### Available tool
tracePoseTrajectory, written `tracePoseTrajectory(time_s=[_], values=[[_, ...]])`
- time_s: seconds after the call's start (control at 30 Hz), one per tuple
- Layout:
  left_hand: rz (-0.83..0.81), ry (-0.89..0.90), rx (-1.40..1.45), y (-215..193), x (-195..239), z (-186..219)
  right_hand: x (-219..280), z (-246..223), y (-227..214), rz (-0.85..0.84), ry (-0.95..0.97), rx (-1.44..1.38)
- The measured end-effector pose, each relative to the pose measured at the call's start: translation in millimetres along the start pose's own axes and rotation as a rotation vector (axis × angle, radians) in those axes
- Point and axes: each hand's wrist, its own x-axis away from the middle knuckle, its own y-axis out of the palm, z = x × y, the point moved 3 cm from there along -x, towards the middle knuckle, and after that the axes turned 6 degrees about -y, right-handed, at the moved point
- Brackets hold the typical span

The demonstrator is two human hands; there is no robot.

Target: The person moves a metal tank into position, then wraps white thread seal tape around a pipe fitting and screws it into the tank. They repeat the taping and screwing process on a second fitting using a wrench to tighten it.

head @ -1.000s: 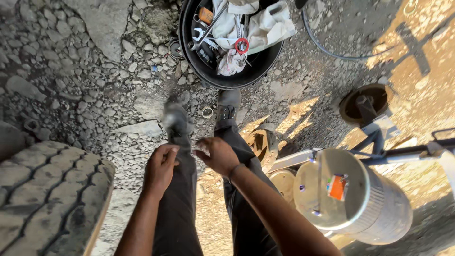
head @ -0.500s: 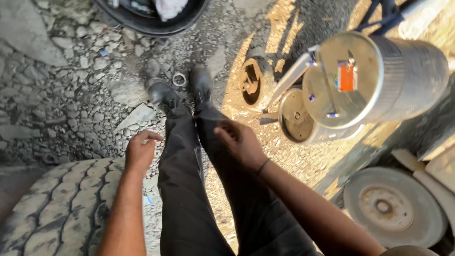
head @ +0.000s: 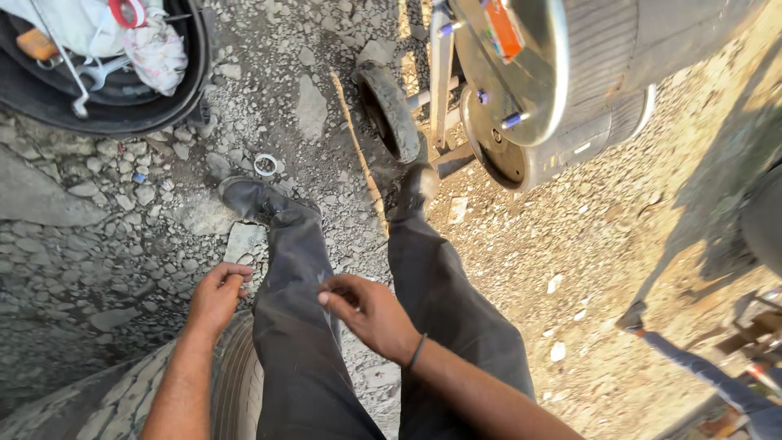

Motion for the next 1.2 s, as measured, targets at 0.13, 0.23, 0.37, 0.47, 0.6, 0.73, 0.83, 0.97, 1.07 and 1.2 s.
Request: tracePoseTrajectory(time_s=[0.13,0.23,0.37,0.47,0.6,0.73,0.83,0.97,1.07,1.2], values=[[-0.012,0.051,-0.038,52.6,-3.9,36.3,17.2,54.1,-88.6,0.172,0.014,-0.115],[-0.001,0.123,-0.004,103.3,13.3,67.9,21.8,85.6,-155.8,0.279,0.005,-0.214],[-0.004,0.21,-0.054,200.1,39.6,143.1,30.8,98.4,-253.5,0.452,0.045,-0.2],[0.06,0.247,-0.131,269.5,72.4,207.1,43.5,82.8,-329.3,0.658,-0.181,-0.181],[0.318,0.679,-0.183,327.0,122.4,302.2,41.6,45.5,-428.8,0.964,-0.49,-0.141],[0.304,0.88,-0.172,364.6,147.8,364.5,15.1,-1.8,-510.3,1.137,-0.709,0.292],[0.285,0.874,-0.323,388.3,147.2,390.6,-21.4,-32.3,-547.5,1.083,-0.743,0.494],[0.304,0.713,-0.372,401.8,131.6,405.2,-55.4,-45.7,-567.8,0.967,-0.622,0.512],[0.189,0.707,-0.277,399.3,125.4,408.1,-71.3,-45.3,-578.3,0.927,-0.504,0.52],[0.007,0.538,-0.353,388.8,114.0,411.2,-89.3,-43.9,-593.5,0.757,-0.445,0.175]])
